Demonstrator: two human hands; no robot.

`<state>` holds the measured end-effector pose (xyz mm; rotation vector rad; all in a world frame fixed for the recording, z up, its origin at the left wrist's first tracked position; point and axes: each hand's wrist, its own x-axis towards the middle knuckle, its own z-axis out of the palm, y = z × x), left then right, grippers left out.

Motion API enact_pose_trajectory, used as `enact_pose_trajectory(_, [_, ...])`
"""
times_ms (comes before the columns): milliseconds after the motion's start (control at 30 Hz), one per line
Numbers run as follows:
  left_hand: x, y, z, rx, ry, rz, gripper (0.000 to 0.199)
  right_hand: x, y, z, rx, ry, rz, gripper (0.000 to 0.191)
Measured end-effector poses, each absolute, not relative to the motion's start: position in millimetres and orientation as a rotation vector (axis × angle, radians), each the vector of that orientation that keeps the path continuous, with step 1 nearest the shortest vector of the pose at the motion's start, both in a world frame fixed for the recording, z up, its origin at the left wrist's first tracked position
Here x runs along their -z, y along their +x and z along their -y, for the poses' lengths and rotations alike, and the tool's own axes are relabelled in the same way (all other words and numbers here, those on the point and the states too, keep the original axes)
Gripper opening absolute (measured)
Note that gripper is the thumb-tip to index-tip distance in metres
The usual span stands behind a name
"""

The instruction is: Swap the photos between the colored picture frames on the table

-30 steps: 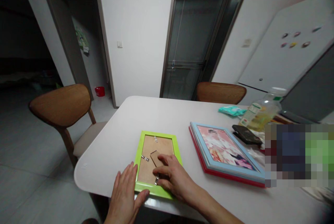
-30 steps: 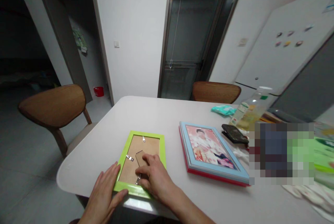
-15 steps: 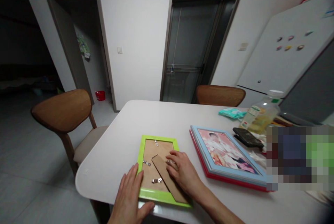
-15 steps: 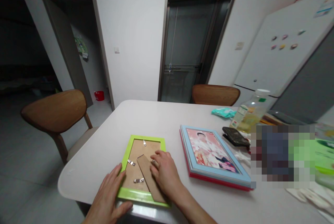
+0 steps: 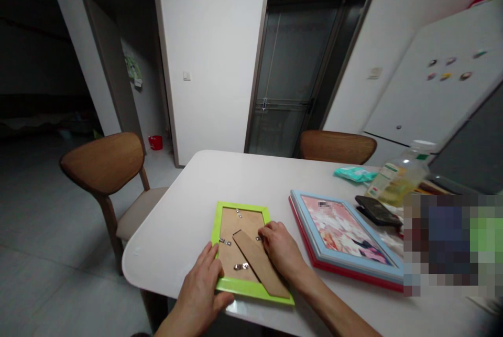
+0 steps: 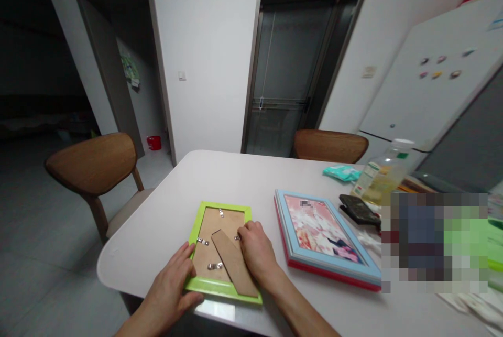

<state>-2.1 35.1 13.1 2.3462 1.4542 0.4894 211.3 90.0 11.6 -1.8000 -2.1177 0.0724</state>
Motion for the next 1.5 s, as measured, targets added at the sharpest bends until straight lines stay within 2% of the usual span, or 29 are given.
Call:
enact_pose_trajectory(233, [-12.9,-3.9,-33.4,-0.493,2.321,-1.479,0.027,-17.9,200.1,-92.5,-0.039,-1.786,2.092,0.027])
enact_pose_trajectory(433, [-13.6,-2.6,-30.7,-0.492,2.298,-1.482,0.024,-18.0,147.9,-84.3,-0.142,-1.508,2.235,0.021])
enact_pose_trajectory(567, [-12.6,-2.1,-31.2,-0.528,2.305,-1.474,0.025,-14.5,128.5,-93.1,-0.138,-1.583,2.237,0.022])
enact_pose_trajectory(1067, [-13.9,-1.2,-33.3,-0.461,2.29,-1.5,0.028,-2.9,166.5,-143.3,-0.058,-1.85,2.029,0.024])
enact_pose_trajectory(1500, [-12.6,-1.2,-32.2,-0.517,2.26,-1.494,0.024,-17.4,150.2,-124.2,-0.083,-1.715,2.075,0.025])
